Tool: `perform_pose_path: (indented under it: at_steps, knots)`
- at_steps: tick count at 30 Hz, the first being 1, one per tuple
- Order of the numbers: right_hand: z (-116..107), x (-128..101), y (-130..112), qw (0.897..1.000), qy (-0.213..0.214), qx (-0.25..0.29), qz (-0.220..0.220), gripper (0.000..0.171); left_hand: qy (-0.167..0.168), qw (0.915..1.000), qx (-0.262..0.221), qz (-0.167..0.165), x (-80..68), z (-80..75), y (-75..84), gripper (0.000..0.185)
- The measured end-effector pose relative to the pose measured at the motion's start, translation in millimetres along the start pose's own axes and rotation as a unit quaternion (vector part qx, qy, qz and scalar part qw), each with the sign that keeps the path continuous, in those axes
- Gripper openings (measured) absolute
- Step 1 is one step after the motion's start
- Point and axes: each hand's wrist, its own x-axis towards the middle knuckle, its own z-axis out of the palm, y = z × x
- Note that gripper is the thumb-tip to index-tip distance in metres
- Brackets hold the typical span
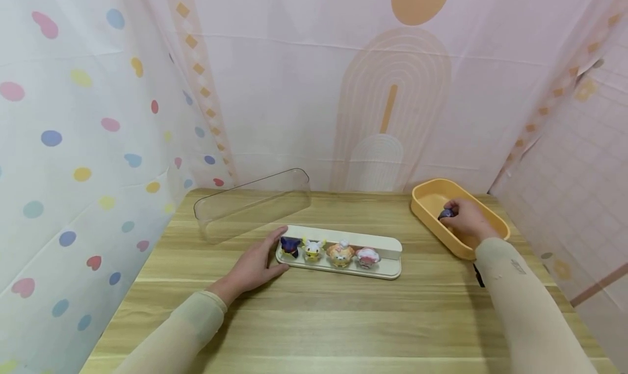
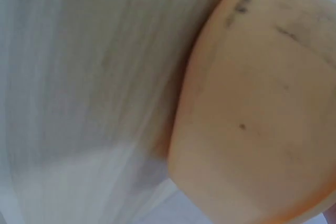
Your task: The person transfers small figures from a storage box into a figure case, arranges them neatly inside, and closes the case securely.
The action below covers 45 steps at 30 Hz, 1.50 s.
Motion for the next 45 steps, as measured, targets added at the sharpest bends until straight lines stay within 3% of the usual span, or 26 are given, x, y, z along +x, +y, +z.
perform_pose_path:
  at_steps: [4,10,20,26,29,33,34,35,37,38,40,41,42,43,44,45]
  knots:
    - [0,-2,2,1.0,0.007,0.0,0.018,0.038,-0.003,1.0,0.001,-0.002,-1.1,-0.4,-0.1,0.098]
    - [0,-4,4,0.999,0.013,-0.045,-0.013,0.031,-0.004,1.0,0.003,-0.006,-1.7,-0.7,0.1,0.098]
    - [3,-3,9,0.997,0.024,-0.054,-0.044,0.026,-0.003,1.0,0.002,-0.004,-1.5,-1.2,-0.2,0.098]
    - [3,-5,12,0.999,0.02,-0.037,-0.021,0.04,-0.001,1.0,0.005,-0.003,-1.7,-1.6,-0.3,0.097]
    - [1,-8,13,1.0,0.01,-0.017,-0.002,0.047,-0.001,1.0,0.004,-0.001,-2.1,-2.7,0.5,0.097]
    - [-3,-13,15,0.994,-0.01,0.1,0.034,0.052,0.003,1.0,0.005,0.004,-2.8,-4.1,1.8,0.096]
    - [-4,-13,16,0.986,-0.017,0.162,0.043,0.051,0.004,1.0,0.005,0.004,-3.0,-4.3,1.9,0.096]
    - [-5,-14,17,0.97,-0.024,0.238,0.048,0.047,0.005,1.0,0.006,0.005,-3.1,-4.4,2.1,0.096]
    - [-8,-14,17,0.92,-0.034,0.388,0.052,0.034,0.005,1.0,0.007,0.005,-3.1,-4.3,1.8,0.096]
    - [-9,-15,16,0.883,-0.038,0.464,0.052,0.027,0.002,1.0,0.006,0.002,-3.1,-4.0,1.3,0.096]
    - [-13,-17,15,0.801,-0.048,0.595,0.037,0.019,-0.001,1.0,0.005,-0.001,-2.7,-4.1,0.8,0.097]
    - [-14,-17,14,0.774,-0.049,0.631,0.028,0.02,-0.002,1.0,0.004,-0.002,-2.4,-4.2,0.9,0.097]
    - [-15,-18,12,0.757,-0.045,0.651,0.021,0.022,-0.003,1.0,0.004,-0.003,-2.2,-4.3,0.7,0.097]
    - [-16,-19,10,0.75,-0.036,0.66,0.018,0.025,-0.003,1.0,0.003,-0.004,-1.9,-4.5,0.5,0.097]
    - [-16,-19,9,0.748,-0.028,0.663,0.015,0.025,-0.003,1.0,0.003,-0.004,-1.7,-4.7,0.5,0.097]
    - [-16,-19,8,0.754,-0.02,0.656,0.016,0.023,-0.003,1.0,0.004,-0.005,-1.5,-4.8,0.3,0.097]
